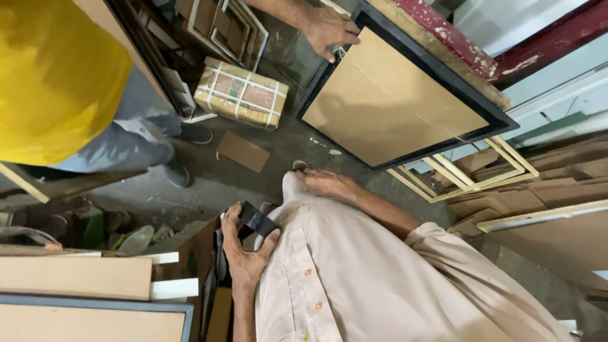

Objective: The person handles a roll of tape and moves several framed artworks and a rolled canvas within a workshop. They pick up and reposition frames, including a portrait sketch, and place items on a table and floor.

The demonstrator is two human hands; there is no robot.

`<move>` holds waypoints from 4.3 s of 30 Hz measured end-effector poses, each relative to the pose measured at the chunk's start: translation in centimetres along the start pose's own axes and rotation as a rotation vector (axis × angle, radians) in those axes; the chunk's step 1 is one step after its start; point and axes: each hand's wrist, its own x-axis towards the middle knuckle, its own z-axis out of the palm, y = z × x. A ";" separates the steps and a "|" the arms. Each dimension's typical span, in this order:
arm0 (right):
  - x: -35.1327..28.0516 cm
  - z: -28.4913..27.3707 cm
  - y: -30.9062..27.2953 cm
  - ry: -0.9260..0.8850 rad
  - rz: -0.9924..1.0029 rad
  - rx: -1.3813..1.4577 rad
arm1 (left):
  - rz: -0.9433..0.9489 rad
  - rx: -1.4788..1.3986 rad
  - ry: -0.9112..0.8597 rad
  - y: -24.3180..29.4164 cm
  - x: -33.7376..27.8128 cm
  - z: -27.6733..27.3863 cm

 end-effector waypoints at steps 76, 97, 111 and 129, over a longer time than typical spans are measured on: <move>-16.9 12.8 16.0 0.113 -0.688 0.189 | 0.024 0.038 -0.013 7.1 -17.2 21.9; -16.4 13.0 17.0 0.005 -0.767 0.082 | 0.001 0.104 0.028 8.1 -18.1 22.8; -16.8 12.2 16.4 -0.042 -0.794 0.049 | -0.106 0.042 0.063 8.3 -19.0 22.6; -12.9 10.0 13.7 0.093 -0.671 0.387 | -0.016 0.190 0.131 7.5 -21.7 23.1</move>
